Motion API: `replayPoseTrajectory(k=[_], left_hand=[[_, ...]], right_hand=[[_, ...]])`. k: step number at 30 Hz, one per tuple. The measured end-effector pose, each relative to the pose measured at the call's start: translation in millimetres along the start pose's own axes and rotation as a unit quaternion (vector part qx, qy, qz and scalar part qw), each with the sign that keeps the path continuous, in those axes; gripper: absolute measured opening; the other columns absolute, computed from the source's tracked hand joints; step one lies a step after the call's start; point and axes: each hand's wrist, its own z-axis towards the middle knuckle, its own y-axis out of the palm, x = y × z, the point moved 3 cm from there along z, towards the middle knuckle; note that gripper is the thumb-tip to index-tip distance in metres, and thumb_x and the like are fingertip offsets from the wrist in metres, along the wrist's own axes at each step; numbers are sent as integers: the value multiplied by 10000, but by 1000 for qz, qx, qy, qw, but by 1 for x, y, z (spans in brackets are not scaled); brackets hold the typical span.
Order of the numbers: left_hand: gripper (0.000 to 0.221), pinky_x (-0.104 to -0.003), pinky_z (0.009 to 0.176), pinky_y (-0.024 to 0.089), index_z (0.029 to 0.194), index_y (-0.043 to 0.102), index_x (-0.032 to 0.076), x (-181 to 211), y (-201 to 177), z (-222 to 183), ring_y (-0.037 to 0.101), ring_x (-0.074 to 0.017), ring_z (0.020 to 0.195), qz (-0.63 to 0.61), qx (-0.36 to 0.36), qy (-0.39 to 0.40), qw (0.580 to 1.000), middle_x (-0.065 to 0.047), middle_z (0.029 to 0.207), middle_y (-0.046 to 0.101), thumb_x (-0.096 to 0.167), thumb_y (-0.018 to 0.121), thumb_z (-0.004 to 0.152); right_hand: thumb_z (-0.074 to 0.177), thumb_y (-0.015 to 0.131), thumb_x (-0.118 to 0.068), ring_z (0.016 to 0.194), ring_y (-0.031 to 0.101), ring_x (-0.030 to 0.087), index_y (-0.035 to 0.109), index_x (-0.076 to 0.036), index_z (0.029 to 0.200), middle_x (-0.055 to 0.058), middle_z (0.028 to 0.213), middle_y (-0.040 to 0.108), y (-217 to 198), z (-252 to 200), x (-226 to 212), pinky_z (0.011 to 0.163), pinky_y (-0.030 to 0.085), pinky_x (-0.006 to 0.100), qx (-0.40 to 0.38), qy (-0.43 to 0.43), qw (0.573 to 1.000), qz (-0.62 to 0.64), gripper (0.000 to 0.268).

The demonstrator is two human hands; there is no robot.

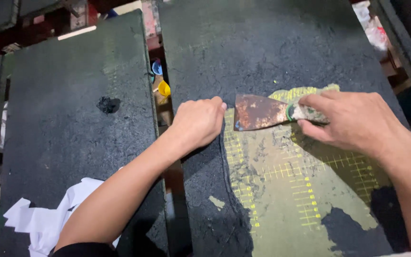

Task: Scraping a layer of material off a textured surface using a metal scraper

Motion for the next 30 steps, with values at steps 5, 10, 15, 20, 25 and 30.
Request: replayPoseTrajectory(k=[5,10,15,20,25,30], left_hand=[[400,-662,594,472,875,573,54,-1,5,2,642,-554,696,-15,30,-15,999,-227,771,715,303,355,1100],[543,-636,626,471,786,598,46,-1,-17,5,639,-551,728,-54,16,-51,997,-246,756,705,432,377,1098],[508,-603,609,500,970,591,94,0,-8,1,683,-493,764,13,-28,-48,998,-189,781,731,579,469,1063],[347,-648,600,489,950,585,123,-2,-4,2,677,-541,731,37,-13,10,999,-183,770,734,393,415,1085],[371,-632,587,468,836,616,109,-9,-1,4,655,-536,703,10,7,19,1000,-184,737,714,354,453,1061],[357,-635,597,460,845,628,101,-12,4,1,659,-531,717,-14,17,19,1000,-185,747,722,339,459,1051]], right_hand=[[903,414,-730,1093,729,220,508,-332,1438,-5,1251,693,-1,2,-5,759,696,499,-106,-10,993,57,674],[929,445,-622,1118,724,274,548,-337,1416,-5,1296,699,5,5,4,764,659,522,-85,1,993,83,573],[880,521,-464,1135,708,282,618,-183,1359,54,1306,711,18,3,9,921,586,499,-42,-29,986,161,564],[861,621,-513,1013,784,255,642,-259,1331,0,1262,749,9,6,11,930,601,462,-131,1,972,195,534],[837,646,-455,872,726,341,672,-289,1252,69,981,792,8,9,12,808,503,427,-119,23,968,220,447],[886,649,-436,965,729,289,640,-268,1371,41,1168,772,3,9,11,790,515,437,-124,58,955,263,513]])
